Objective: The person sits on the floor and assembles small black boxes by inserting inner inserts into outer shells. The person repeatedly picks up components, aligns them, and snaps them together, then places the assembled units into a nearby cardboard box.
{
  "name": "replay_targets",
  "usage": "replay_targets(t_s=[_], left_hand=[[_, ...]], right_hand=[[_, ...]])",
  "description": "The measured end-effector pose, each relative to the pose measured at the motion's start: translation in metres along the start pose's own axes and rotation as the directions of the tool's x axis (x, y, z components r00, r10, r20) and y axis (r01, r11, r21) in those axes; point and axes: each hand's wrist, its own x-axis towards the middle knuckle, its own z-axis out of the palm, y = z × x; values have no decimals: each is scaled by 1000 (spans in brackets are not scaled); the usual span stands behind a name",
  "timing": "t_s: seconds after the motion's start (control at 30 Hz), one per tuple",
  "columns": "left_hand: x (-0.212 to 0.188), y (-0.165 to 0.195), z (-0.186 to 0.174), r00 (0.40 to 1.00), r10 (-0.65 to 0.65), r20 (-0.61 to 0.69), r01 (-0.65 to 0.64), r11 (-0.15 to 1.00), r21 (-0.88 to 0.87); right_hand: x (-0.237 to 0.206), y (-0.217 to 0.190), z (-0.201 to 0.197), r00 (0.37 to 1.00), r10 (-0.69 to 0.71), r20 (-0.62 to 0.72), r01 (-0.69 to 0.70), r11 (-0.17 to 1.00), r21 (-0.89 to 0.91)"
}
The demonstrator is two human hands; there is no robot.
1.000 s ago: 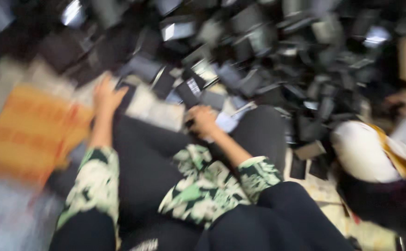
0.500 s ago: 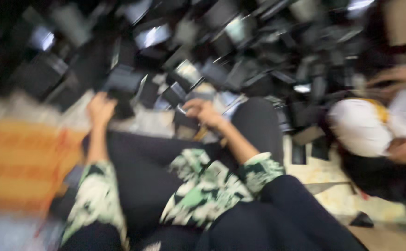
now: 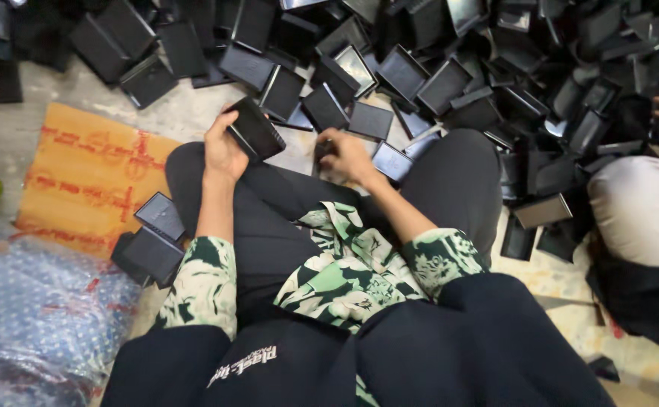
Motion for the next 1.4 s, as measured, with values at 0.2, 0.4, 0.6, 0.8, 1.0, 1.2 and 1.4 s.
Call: replay_targets(t_s=[0.2, 0.4, 0.6, 0.8, 1.0, 1.2, 1.4], left_hand=[[-14, -12, 0, 975, -34, 221, 47, 998, -52], [-38, -39, 14, 951, -167, 261, 216, 962, -168], [-68, -80, 35, 910, -329, 251, 367, 922, -120], [-66, -80, 25, 902, -304, 308, 357, 924, -135], [-63, -85, 20, 908, -301, 291, 342, 934, -102], [-61, -87, 17, 903, -327, 280, 358, 931, -69], [-60, -89, 17, 916, -305, 260, 312, 950, 12]], right_hand=[[6, -8, -15, 978, -172, 116, 175, 984, -19], [24, 39, -115, 962, -105, -254, 11, 938, -346], [51, 71, -125, 877, -100, -469, -120, 901, -417], [61, 66, -125, 886, 32, -463, 10, 996, 89], [39, 49, -136, 995, 61, -73, -17, 871, 492], [47, 56, -122, 971, 4, -237, 19, 995, 94], [45, 69, -144, 813, 212, -542, -242, 970, 16]])
